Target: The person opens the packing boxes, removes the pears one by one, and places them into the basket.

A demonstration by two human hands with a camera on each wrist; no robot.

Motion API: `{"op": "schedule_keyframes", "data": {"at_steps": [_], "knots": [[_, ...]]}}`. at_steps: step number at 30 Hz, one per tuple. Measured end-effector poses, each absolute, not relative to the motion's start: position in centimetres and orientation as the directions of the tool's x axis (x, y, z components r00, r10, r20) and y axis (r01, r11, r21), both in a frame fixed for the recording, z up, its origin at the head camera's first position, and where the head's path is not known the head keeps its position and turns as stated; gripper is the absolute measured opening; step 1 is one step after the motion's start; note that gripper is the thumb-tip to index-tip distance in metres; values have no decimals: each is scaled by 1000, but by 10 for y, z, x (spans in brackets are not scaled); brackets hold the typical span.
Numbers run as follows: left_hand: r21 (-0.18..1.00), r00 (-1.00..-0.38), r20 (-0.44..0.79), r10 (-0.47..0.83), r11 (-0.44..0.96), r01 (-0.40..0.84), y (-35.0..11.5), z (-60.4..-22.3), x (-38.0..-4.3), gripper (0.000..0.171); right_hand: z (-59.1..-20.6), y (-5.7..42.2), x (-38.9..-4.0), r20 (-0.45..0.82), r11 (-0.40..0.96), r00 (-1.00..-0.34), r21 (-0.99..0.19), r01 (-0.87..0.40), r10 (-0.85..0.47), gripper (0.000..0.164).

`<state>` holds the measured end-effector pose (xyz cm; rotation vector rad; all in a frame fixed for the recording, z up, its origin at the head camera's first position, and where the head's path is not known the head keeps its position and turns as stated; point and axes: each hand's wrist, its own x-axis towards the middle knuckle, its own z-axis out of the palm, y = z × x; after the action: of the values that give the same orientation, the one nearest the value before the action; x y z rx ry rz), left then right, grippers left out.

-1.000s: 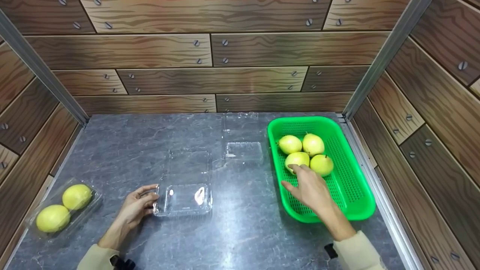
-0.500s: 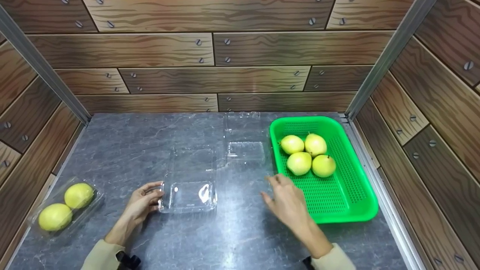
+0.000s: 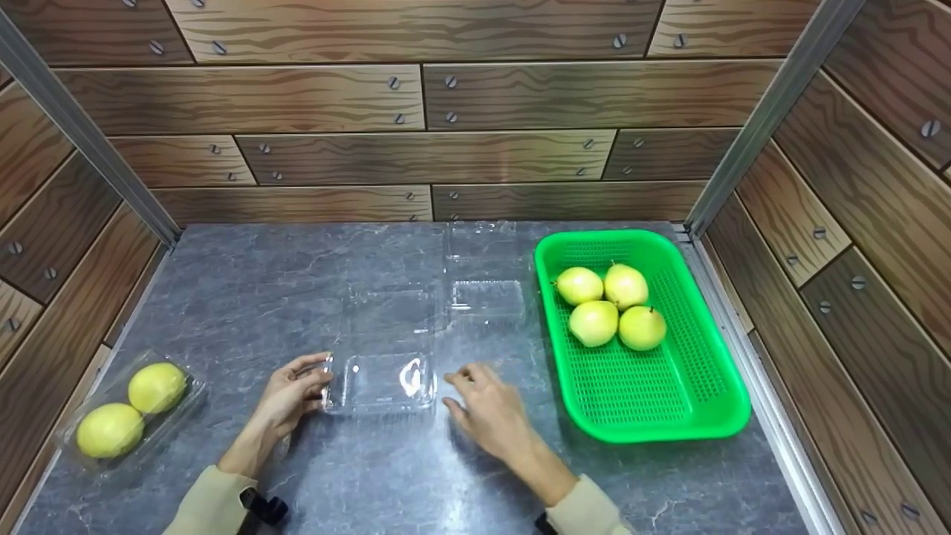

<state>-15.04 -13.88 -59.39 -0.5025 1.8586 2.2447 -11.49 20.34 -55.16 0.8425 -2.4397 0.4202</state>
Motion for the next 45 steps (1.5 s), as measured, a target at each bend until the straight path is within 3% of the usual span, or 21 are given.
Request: {"op": "schedule_keyframes", "data": {"at_steps": [5, 13, 30, 35, 45], "knots": [[916, -926, -369, -75, -199, -349, -136, -594, -155, 51, -564, 182, -120, 557, 715, -645, -125, -688, -523, 35], [921, -929, -360, -82, -187, -341, -132, -594, -161, 51, -576, 161, -122, 513, 706, -660, -137, -695, -549, 30], [930, -926, -352, -133, -164, -330, -130, -591, -171, 46, -582, 152, -136, 543, 694, -605, -54, -718, -583, 19], [960, -942, -280, -186, -41, -277, -128, -588, -171, 43, -581, 151, -140, 534, 695, -610, -57, -717, -586, 18], [909, -980, 103, -168, 416, 24, -124, -581, -157, 36, -582, 153, -150, 546, 700, -599, -32, -714, -586, 16]]}}
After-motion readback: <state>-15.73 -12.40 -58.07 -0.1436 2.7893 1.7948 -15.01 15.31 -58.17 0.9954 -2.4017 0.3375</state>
